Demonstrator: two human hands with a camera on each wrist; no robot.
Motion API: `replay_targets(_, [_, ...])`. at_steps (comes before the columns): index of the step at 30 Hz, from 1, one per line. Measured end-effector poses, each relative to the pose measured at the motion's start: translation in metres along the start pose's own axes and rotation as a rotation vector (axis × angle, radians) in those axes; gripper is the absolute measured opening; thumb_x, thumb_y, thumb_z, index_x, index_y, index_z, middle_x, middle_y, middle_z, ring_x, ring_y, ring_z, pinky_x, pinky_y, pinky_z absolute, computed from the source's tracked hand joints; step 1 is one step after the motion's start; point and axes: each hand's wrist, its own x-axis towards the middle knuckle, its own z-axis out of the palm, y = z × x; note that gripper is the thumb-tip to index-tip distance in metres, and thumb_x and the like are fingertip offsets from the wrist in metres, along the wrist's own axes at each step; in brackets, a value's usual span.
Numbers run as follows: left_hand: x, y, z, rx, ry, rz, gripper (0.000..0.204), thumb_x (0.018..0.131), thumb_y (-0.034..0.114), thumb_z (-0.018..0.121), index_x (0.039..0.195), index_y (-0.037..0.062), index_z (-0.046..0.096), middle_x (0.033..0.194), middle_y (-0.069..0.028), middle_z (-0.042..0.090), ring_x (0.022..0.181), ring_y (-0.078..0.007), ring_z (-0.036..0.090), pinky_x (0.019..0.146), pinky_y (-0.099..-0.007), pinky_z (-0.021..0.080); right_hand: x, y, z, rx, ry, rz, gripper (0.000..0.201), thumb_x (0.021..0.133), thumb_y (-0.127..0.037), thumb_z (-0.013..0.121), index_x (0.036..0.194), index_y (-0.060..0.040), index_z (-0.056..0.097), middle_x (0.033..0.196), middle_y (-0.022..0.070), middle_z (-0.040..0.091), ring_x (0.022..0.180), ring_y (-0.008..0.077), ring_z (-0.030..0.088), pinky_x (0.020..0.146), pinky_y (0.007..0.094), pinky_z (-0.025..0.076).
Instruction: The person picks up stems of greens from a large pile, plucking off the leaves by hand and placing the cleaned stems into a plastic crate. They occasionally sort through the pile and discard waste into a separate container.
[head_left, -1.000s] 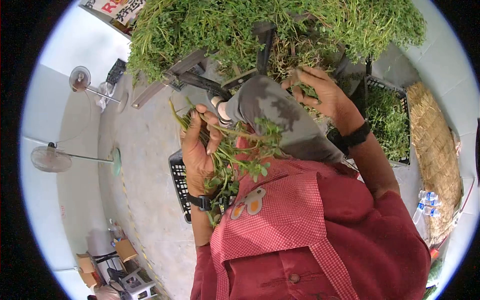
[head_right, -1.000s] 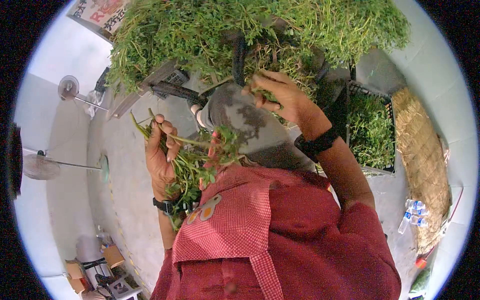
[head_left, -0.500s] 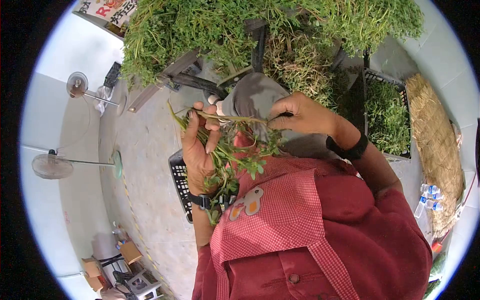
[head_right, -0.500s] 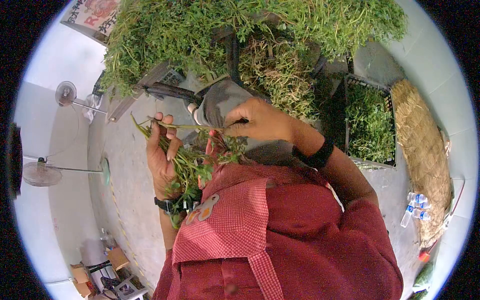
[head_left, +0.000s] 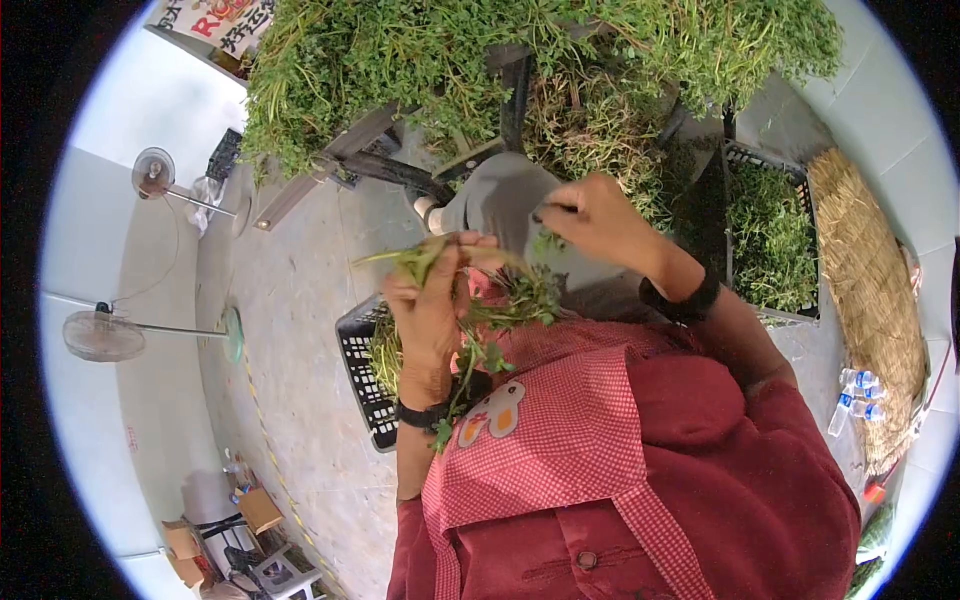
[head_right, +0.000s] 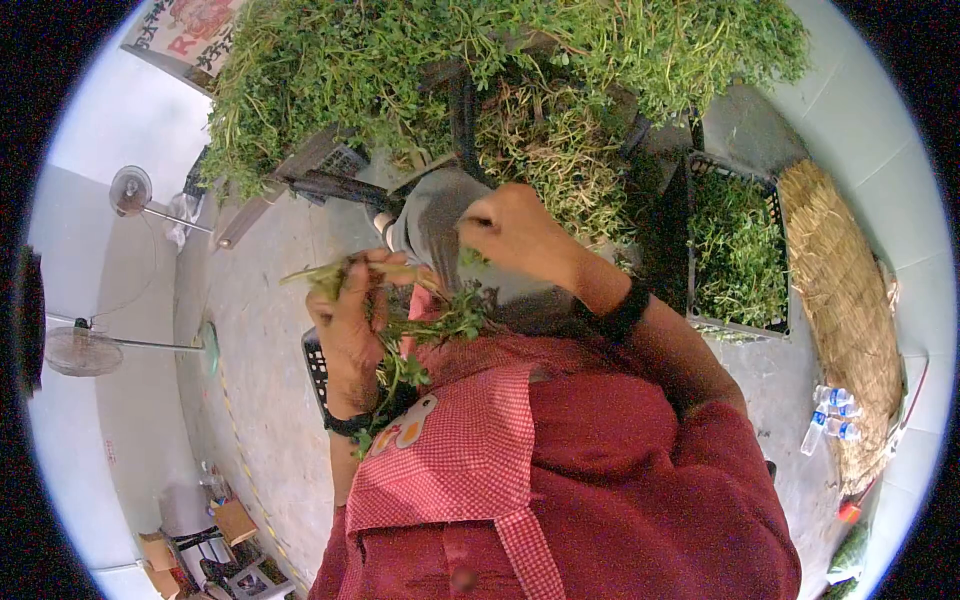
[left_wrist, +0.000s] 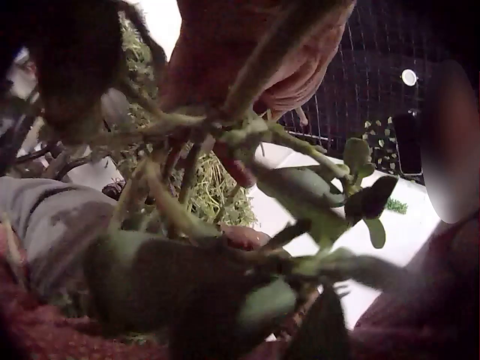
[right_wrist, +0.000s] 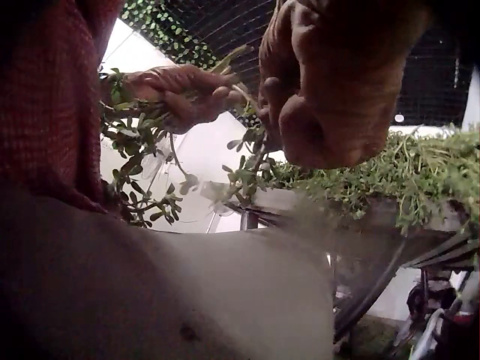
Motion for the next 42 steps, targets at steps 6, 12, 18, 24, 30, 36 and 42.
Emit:
replay_targets(6, [0.002,0.015,-0.012,-0.141,0.185,0.011,0.027,0.090,0.025,0.053,0.098,-0.0007,0.059,0.089,-0.0151,0.066,0.065,-0.0123,0.064,0.037,-0.0162,0.031,-0.009,0.044,-0.003,0.080,0.227,-0.271,0.024,0.072,0.002,0.061,0.096,0.0000,0.056,0.089,0.0080,0.062,0.075,0.0133,0.060,0.065,0.0272,0.047])
replay_targets(12, [0.006,0.013,-0.007,-0.248,0.201,-0.105,0.029,0.092,0.026,0.051,0.105,-0.0002,0.055,0.095,-0.0137,0.065,0.071,-0.0111,0.064,0.036,-0.0152,0.031,-0.014,0.024,0.003,0.957,-0.140,0.145,0.028,0.072,0.005,0.062,0.097,-0.0013,0.052,0.100,0.0121,0.059,0.081,0.0148,0.059,0.072,0.0261,0.047])
replay_targets(18, [0.008,0.004,-0.005,-0.318,0.169,-0.121,0.029,0.092,0.027,0.051,0.103,0.0009,0.057,0.097,-0.0130,0.065,0.072,-0.0115,0.065,0.036,-0.0153,0.031,-0.018,-0.021,0.013,1.067,-0.239,0.261,0.018,0.081,-0.012,0.063,0.098,-0.0058,0.061,0.069,-0.0020,0.053,0.051,0.0051,0.038,0.045,0.0202,0.028])
replay_targets(24, [0.011,-0.003,-0.013,-0.271,0.176,-0.092,0.030,0.092,0.028,0.049,0.105,0.0009,0.055,0.098,-0.0120,0.065,0.069,-0.0096,0.063,0.036,-0.0162,0.031,-0.021,-0.038,-0.001,0.558,-0.181,0.120,0.018,0.085,-0.021,0.062,0.087,-0.0030,0.065,0.058,-0.0052,0.046,0.048,0.0028,0.038,0.043,0.0193,0.027])
replay_targets(30, [0.014,0.001,-0.018,-0.296,0.277,-0.132,0.029,0.092,0.030,0.050,0.102,0.0031,0.056,0.093,-0.0092,0.066,0.061,-0.0062,0.057,0.037,-0.0165,0.031,-0.025,-0.023,0.000,1.249,-0.205,0.285,0.024,0.088,-0.024,0.058,0.097,-0.0026,0.062,0.062,-0.0020,0.051,0.052,0.0032,0.044,0.044,0.0179,0.029])
replay_targets(36, [0.011,0.000,-0.002,-0.326,0.180,-0.125,0.031,0.090,0.029,0.054,0.103,0.0008,0.057,0.095,-0.0134,0.066,0.051,-0.0087,0.058,0.033,-0.0172,0.030,-0.007,-0.022,0.026,1.148,-0.284,0.292,0.017,0.088,-0.020,0.057,0.097,-0.0051,0.058,0.067,-0.0019,0.053,0.050,0.0034,0.042,0.040,0.0183,0.023])
replay_targets(42, [0.008,-0.005,0.002,-0.326,0.151,-0.134,0.029,0.089,0.025,0.057,0.103,-0.0002,0.057,0.096,-0.0150,0.066,0.052,-0.0094,0.059,0.034,-0.0176,0.033,-0.001,-0.030,0.036,1.357,-0.337,0.364,0.012,0.087,-0.018,0.058,0.087,-0.0061,0.056,0.063,-0.0024,0.050,0.050,0.0040,0.041,0.041,0.0185,0.025])
